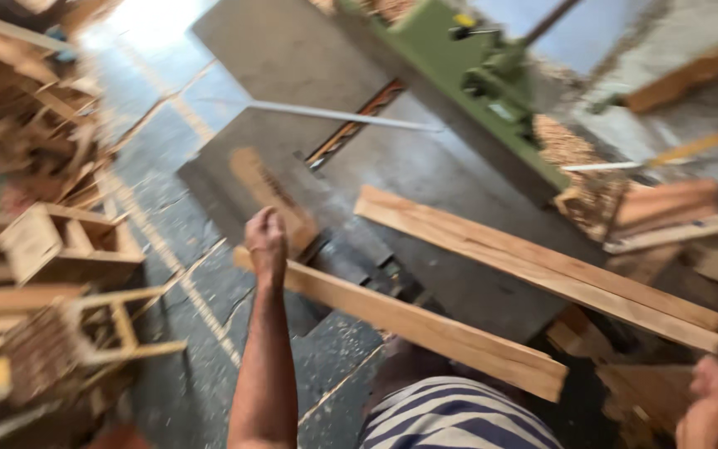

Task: The person handles several wooden planks on a workbench, aligns them together, and uses a framing square and a pen to mark reference lines across the wood.

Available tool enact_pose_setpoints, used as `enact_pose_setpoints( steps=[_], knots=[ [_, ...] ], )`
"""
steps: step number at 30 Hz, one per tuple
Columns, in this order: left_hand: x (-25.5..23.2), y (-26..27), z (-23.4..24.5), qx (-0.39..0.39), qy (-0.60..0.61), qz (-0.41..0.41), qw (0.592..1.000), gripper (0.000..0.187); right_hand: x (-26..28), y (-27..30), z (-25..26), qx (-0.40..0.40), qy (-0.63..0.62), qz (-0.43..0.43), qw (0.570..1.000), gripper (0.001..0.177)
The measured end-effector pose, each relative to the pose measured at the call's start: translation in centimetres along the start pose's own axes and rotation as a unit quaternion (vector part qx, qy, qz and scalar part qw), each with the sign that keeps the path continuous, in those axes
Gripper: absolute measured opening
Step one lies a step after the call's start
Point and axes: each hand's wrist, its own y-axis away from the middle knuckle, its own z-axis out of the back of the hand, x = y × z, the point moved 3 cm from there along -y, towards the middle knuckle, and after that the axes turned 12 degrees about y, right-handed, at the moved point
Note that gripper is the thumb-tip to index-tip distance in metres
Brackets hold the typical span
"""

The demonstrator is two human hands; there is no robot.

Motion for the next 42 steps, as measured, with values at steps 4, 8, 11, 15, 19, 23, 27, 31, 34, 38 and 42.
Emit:
enact_pose_setpoints(
  steps=[4,8,11,15,19,23,27,31,34,38,42],
  knots=[
    [5.9,0.9,9.8,-0.137,0.049,0.077,0.986,0.039,-2.2,9.1,-2.3,0.135,0.14,-0.083,0.977,0.04],
    [8.1,2.2,9.7,-0.033,0.144,0.287,0.946,0.055,-2.9,13.9,-4.7,0.305,0.214,-0.235,0.898,0.052],
    [6.6,1.8,9.0,-0.004,-0.037,0.19,0.981,0.065,-2.1,14.6,-5.3,0.364,0.184,-0.319,0.856,0.051],
    [5.2,0.9,7.4,0.002,-0.157,0.226,0.961,0.076,-1.5,15.3,-6.0,0.375,0.228,-0.31,0.843,0.045],
    [4.2,0.5,7.3,-0.033,-0.167,0.207,0.963,0.063,-2.3,15.4,-6.0,0.339,0.214,-0.275,0.874,0.04],
    [1.6,1.2,5.5,-0.025,0.046,0.182,0.982,0.051,-2.3,12.5,-3.3,0.236,0.142,-0.134,0.952,0.063],
    [-0.3,2.4,1.4,0.081,0.396,0.342,0.848,0.049,-2.8,7.1,-2.1,0.177,0.136,-0.143,0.964,0.06],
    [-0.5,3.5,-3.1,0.159,0.402,0.348,0.832,0.055,-4.6,3.0,-1.0,0.152,0.123,-0.169,0.966,0.06],
    [0.3,3.8,-5.5,0.186,0.374,0.282,0.864,0.057,-5.6,2.1,-0.7,0.129,0.109,-0.178,0.969,0.062],
    [0.5,4.4,-7.6,0.257,0.3,0.175,0.902,0.048,-5.0,3.3,-0.2,0.115,0.006,-0.155,0.981,0.059],
    [0.2,4.9,-8.2,0.264,0.307,0.166,0.899,0.043,-2.5,5.0,0.2,0.153,-0.074,-0.121,0.978,0.054]
  ],
)
